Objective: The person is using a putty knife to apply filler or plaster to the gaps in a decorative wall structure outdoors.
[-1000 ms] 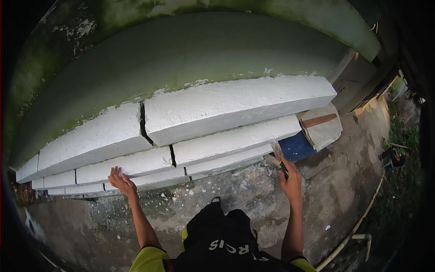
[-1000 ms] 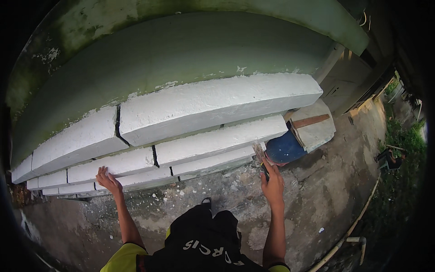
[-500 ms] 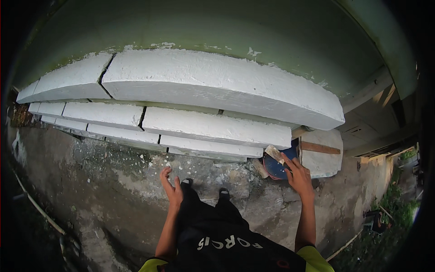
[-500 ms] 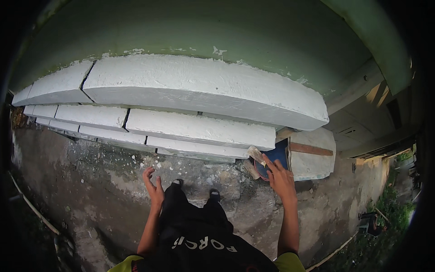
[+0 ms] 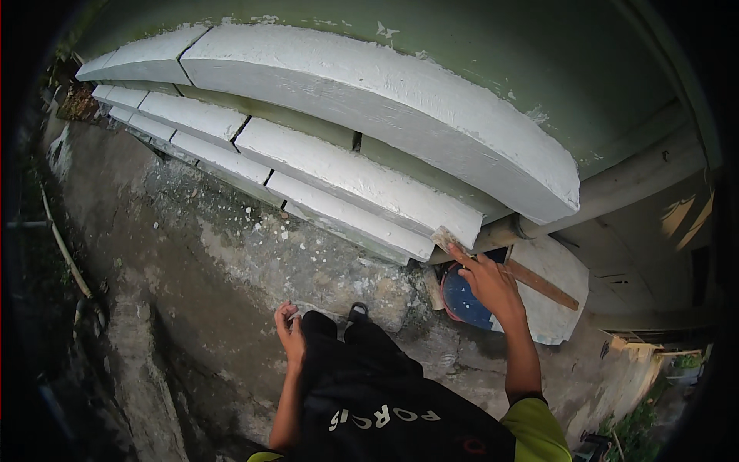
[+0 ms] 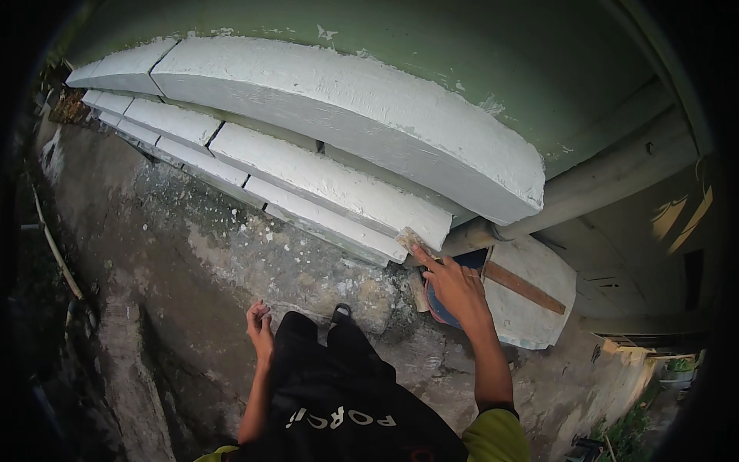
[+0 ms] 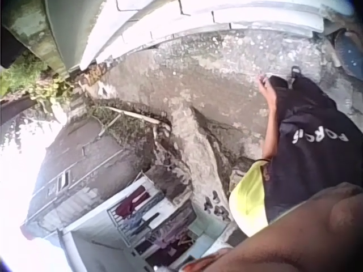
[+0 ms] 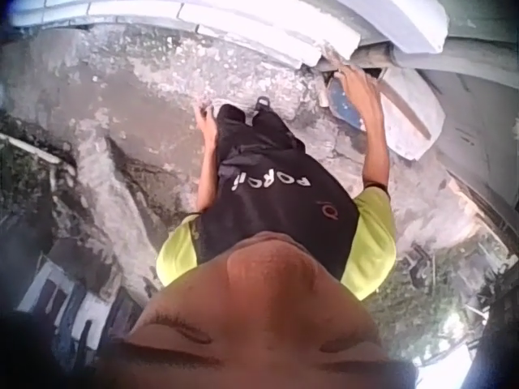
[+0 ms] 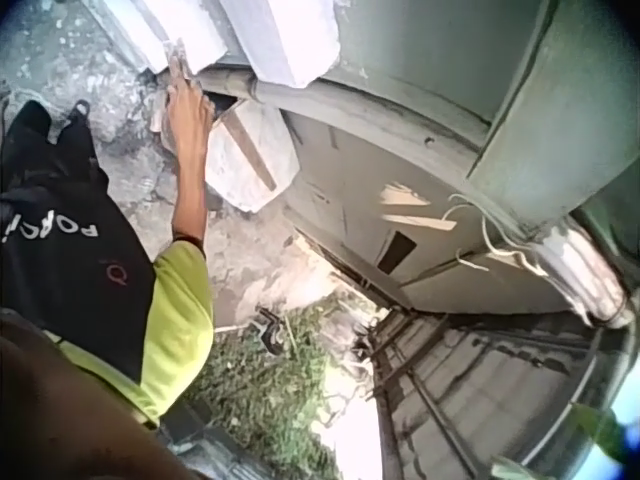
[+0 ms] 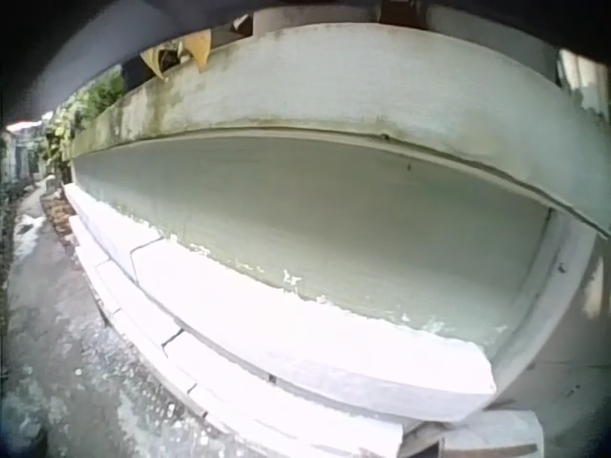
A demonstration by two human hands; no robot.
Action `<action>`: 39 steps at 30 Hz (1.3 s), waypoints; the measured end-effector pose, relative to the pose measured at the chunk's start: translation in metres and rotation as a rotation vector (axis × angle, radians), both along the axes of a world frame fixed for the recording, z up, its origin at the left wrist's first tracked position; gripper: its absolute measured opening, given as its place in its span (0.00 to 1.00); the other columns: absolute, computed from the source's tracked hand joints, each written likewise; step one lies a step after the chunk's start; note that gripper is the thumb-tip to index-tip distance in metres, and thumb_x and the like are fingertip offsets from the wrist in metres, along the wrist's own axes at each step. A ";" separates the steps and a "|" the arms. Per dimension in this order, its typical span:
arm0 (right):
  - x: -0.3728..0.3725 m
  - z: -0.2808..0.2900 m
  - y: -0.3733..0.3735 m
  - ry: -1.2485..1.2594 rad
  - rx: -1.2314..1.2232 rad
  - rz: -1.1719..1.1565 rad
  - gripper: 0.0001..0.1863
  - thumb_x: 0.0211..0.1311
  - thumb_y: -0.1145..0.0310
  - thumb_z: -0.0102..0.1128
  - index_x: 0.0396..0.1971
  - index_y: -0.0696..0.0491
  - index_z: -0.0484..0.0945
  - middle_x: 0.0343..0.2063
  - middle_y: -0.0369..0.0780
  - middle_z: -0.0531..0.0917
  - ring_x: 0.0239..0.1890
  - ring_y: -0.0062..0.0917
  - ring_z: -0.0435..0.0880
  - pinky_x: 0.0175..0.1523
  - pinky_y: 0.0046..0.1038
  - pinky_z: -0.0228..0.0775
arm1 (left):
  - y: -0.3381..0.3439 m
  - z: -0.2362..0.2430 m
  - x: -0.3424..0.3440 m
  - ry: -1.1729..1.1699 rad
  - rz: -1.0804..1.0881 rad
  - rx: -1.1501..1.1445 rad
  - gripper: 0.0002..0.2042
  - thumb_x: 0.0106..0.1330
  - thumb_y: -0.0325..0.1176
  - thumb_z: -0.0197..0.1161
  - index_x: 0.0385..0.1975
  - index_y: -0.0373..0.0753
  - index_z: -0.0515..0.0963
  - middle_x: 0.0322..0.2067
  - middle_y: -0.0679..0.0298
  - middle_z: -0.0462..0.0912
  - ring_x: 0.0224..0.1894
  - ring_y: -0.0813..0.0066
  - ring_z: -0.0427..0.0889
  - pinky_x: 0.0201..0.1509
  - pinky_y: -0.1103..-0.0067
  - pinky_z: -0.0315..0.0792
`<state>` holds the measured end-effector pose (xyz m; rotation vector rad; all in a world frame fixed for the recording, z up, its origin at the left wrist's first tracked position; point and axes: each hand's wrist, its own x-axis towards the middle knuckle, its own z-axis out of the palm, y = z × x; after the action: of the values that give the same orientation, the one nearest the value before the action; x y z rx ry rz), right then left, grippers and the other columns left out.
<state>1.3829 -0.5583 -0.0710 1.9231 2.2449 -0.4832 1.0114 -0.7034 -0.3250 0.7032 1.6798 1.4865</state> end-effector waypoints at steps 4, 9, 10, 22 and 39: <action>-0.001 -0.002 0.000 0.016 -0.016 0.036 0.34 0.68 0.61 0.57 0.69 0.20 0.57 0.39 0.51 0.82 0.42 0.49 0.83 0.46 0.45 0.75 | -0.015 -0.014 0.016 -0.021 0.012 0.030 0.15 0.66 0.18 0.52 0.51 0.37 0.72 0.59 0.60 0.72 0.53 0.72 0.76 0.59 0.75 0.69; 0.015 -0.019 -0.001 0.107 0.016 0.070 0.33 0.69 0.60 0.55 0.70 0.21 0.56 0.34 0.53 0.82 0.40 0.51 0.83 0.47 0.48 0.74 | -0.027 0.008 0.047 -0.021 -0.001 0.059 0.15 0.67 0.19 0.52 0.52 0.37 0.72 0.57 0.61 0.73 0.52 0.72 0.76 0.57 0.77 0.69; 0.019 -0.021 0.001 0.089 0.047 0.110 0.33 0.69 0.60 0.54 0.70 0.22 0.56 0.32 0.53 0.82 0.39 0.52 0.83 0.46 0.48 0.74 | -0.032 0.013 0.053 -0.008 0.010 0.078 0.14 0.66 0.19 0.53 0.51 0.37 0.72 0.57 0.61 0.73 0.52 0.72 0.76 0.58 0.77 0.69; 0.054 -0.030 0.019 0.208 0.069 0.275 0.30 0.70 0.61 0.51 0.70 0.27 0.59 0.30 0.57 0.82 0.39 0.55 0.82 0.49 0.51 0.73 | -0.161 -0.012 0.175 -0.032 -0.113 -0.040 0.13 0.68 0.21 0.55 0.51 0.37 0.73 0.52 0.62 0.77 0.50 0.73 0.79 0.56 0.77 0.71; 0.036 -0.020 0.072 0.094 -0.023 0.506 0.29 0.70 0.60 0.49 0.70 0.28 0.58 0.30 0.57 0.83 0.37 0.56 0.82 0.46 0.53 0.74 | -0.052 0.029 0.213 -0.086 0.264 -0.102 0.12 0.70 0.26 0.54 0.52 0.38 0.73 0.52 0.62 0.79 0.50 0.73 0.80 0.50 0.76 0.72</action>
<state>1.4192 -0.4858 -0.0908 1.2655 2.6401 -0.5234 1.2248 -0.7559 -0.2958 0.3681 1.8202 1.5727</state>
